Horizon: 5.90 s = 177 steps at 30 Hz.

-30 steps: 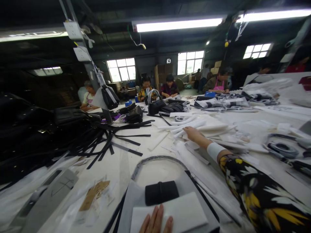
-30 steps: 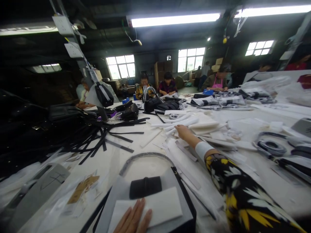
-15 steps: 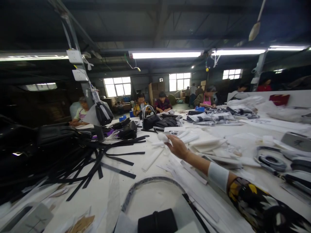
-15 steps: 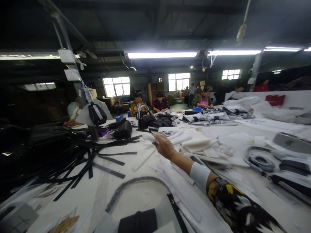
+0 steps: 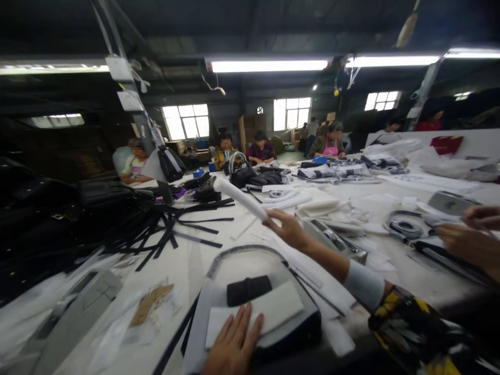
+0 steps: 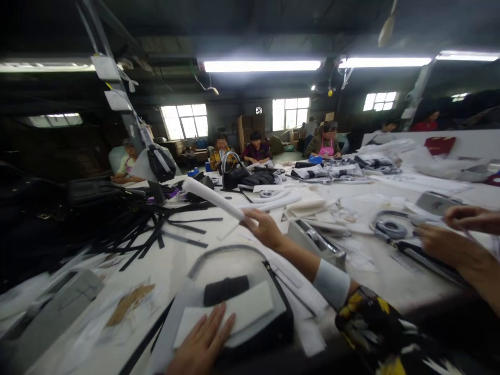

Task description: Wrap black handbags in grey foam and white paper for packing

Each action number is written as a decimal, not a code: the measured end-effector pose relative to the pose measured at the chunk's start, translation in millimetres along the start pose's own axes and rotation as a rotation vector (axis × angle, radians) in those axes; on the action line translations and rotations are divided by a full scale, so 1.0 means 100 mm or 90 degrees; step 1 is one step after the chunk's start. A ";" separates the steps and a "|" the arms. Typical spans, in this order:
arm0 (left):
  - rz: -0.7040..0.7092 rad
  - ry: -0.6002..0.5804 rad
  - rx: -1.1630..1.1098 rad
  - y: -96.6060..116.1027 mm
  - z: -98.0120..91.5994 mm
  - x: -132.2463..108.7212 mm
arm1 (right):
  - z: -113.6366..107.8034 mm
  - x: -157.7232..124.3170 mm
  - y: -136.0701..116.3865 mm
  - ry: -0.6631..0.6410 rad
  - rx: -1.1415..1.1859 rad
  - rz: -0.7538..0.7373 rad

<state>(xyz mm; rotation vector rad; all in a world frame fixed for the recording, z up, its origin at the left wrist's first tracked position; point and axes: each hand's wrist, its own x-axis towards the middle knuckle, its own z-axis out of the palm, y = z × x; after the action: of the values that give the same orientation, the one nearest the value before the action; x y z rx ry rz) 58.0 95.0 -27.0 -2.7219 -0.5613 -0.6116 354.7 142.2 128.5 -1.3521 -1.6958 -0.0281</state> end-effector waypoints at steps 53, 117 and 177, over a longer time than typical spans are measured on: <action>-0.102 -0.108 0.071 0.28 -0.27 0.39 | 0.37 -1.85 -0.22 -0.048 -0.134 -0.169; -0.107 0.022 0.050 0.37 -0.26 0.23 | 0.57 -1.71 -0.79 0.080 0.654 0.826; -0.138 0.158 0.038 0.01 -0.16 0.22 | -0.61 -1.87 0.66 -0.202 -0.420 0.305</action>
<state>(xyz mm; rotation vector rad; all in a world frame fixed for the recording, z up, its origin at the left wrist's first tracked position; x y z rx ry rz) 71.0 94.5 -3.4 -2.4962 -0.8008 -0.9542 435.7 -4.5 6.6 -2.3370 -1.6336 -0.1093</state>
